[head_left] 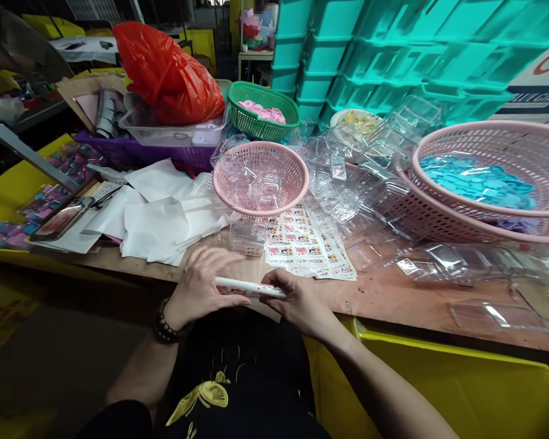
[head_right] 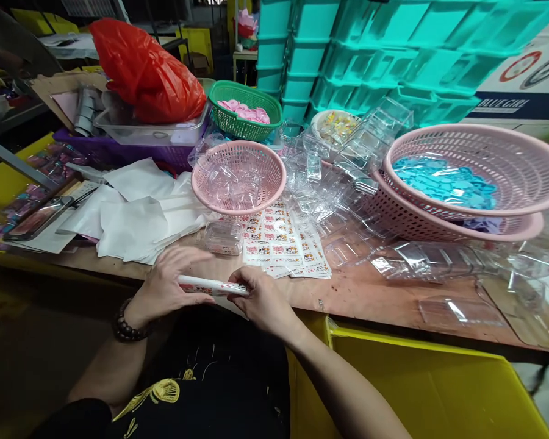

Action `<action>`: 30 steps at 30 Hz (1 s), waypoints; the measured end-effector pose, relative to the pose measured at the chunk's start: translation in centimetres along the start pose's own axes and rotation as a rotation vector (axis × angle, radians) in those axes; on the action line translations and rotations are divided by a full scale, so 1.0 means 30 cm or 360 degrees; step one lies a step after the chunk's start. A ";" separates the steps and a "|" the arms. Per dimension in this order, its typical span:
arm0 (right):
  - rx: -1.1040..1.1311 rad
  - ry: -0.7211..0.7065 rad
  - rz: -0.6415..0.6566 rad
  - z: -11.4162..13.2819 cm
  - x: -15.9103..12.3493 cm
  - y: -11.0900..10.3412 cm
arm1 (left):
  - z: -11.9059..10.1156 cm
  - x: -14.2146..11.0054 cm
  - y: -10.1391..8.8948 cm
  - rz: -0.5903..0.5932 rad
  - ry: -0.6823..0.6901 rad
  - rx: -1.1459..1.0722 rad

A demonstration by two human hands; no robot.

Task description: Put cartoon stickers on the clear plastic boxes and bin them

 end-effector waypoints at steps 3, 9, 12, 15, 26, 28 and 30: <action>0.0249 0.0101 0.0252 0.005 -0.012 0.000 | -0.025 0.016 0.033 0.0332 0.0055 -0.0166; 0.0357 0.0070 0.0065 0.002 -0.017 -0.048 | -0.013 0.017 0.051 0.0386 -0.0010 -0.0174; 0.0221 -0.0027 -0.0067 0.015 -0.023 -0.059 | -0.033 0.026 0.062 0.0460 0.0058 -0.0186; 0.0214 0.0002 0.0034 0.016 -0.025 -0.047 | -0.047 0.037 0.076 0.0506 0.0079 -0.0187; -0.0461 -0.0581 -0.0553 0.060 -0.080 -0.065 | -0.009 0.037 0.118 0.0445 -0.0180 -0.0364; -0.0579 -0.0731 -0.0638 0.067 -0.100 -0.064 | 0.015 0.027 0.134 0.0591 -0.0283 -0.0461; -0.0394 -0.0770 -0.0628 0.063 -0.105 -0.087 | 0.043 0.008 0.155 0.0740 -0.0396 -0.0659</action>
Point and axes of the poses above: each hand's wrist, its own x-axis towards the middle knuckle, its own y-axis out of the palm, z = x × y, the point moved 6 cm from there along x, towards the middle knuckle, and after that the axes turned 13 degrees about y, right-handed, at the moved point
